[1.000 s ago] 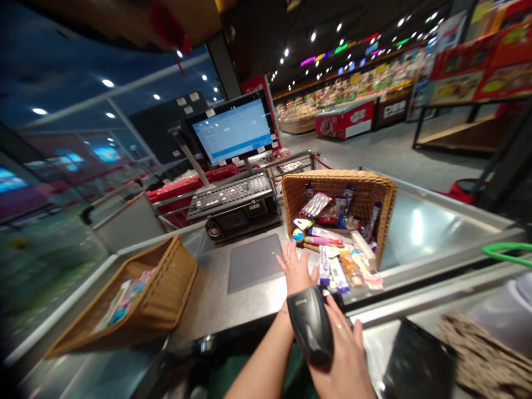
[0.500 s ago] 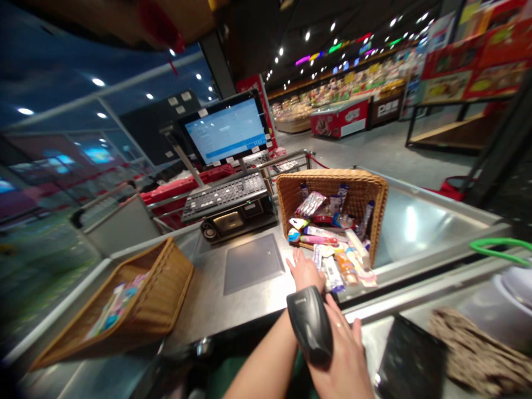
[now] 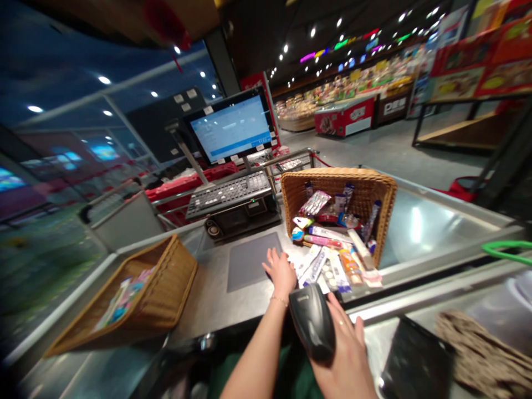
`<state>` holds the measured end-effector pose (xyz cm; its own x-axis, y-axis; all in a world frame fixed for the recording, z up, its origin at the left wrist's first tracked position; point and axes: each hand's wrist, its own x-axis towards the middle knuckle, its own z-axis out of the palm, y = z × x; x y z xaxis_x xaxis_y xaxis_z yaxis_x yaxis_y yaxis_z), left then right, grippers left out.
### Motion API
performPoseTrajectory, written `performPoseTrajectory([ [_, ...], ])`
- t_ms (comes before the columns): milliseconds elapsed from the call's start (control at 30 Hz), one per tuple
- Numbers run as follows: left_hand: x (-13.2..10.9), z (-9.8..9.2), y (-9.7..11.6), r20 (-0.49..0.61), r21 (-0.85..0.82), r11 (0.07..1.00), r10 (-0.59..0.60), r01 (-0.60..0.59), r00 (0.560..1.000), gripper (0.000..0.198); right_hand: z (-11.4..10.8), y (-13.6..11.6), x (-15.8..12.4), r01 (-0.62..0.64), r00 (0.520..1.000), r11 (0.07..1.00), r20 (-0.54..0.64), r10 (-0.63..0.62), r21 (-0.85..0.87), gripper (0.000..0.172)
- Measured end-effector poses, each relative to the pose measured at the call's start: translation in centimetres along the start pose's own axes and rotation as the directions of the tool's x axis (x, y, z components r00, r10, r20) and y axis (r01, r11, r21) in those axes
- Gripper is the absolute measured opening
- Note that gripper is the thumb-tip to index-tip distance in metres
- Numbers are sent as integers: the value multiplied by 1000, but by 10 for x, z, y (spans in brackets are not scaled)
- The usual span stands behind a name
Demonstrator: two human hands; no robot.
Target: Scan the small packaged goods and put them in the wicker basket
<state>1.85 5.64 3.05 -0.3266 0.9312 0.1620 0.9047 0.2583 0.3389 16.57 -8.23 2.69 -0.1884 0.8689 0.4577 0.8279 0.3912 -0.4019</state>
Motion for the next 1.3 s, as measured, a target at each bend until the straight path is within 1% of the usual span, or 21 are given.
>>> performPoseTrajectory([
  [67, -3, -5, -7, 42, 6, 1000, -12, 12, 999, 35, 2, 0, 2, 20, 1000, 1000, -5, -20, -7, 50],
  [167, -10, -6, -10, 145, 20, 999, 22, -25, 989, 42, 3, -2, 4, 46, 998, 998, -43, -48, -40, 49],
  [233, -13, -3, -8, 190, 49, 998, 40, -50, 981, 40, 2, -4, 6, 65, 995, 995, -70, -70, -71, 48],
  [333, -13, 1, -4, 212, 79, 994, 60, -78, 976, 34, -1, -7, 7, 96, 990, 991, -96, -105, -93, 49],
  [433, -11, 1, -1, 199, 75, 993, 71, -88, 977, 34, -4, -8, 8, 110, 987, 989, -109, -121, -100, 48],
  [567, -12, -2, -8, 118, 58, 992, 107, -114, 987, 32, -6, -8, 8, 117, 985, 986, -110, -130, -117, 49],
  [700, -15, -1, -26, -9, 51, 980, 194, -194, 981, 25, -5, -9, 9, 131, 986, 985, -93, -141, -109, 49],
  [833, -16, -3, -44, -120, 77, 956, 292, -285, 949, 18, -1, -10, 8, 118, 989, 989, -80, -125, -94, 50],
  [1000, -14, -17, -58, -216, 118, 915, 403, -386, 889, 14, 4, -11, 8, 110, 992, 992, -51, -114, -65, 52],
  [1167, -13, -30, -65, -297, 154, 904, 427, -398, 854, 16, 9, -13, 9, 127, 991, 991, -46, -129, -40, 49],
  [1300, -11, -35, -70, -324, 162, 906, 422, -390, 847, 16, 12, -17, 6, 90, 996, 996, 20, -90, -17, 46],
])
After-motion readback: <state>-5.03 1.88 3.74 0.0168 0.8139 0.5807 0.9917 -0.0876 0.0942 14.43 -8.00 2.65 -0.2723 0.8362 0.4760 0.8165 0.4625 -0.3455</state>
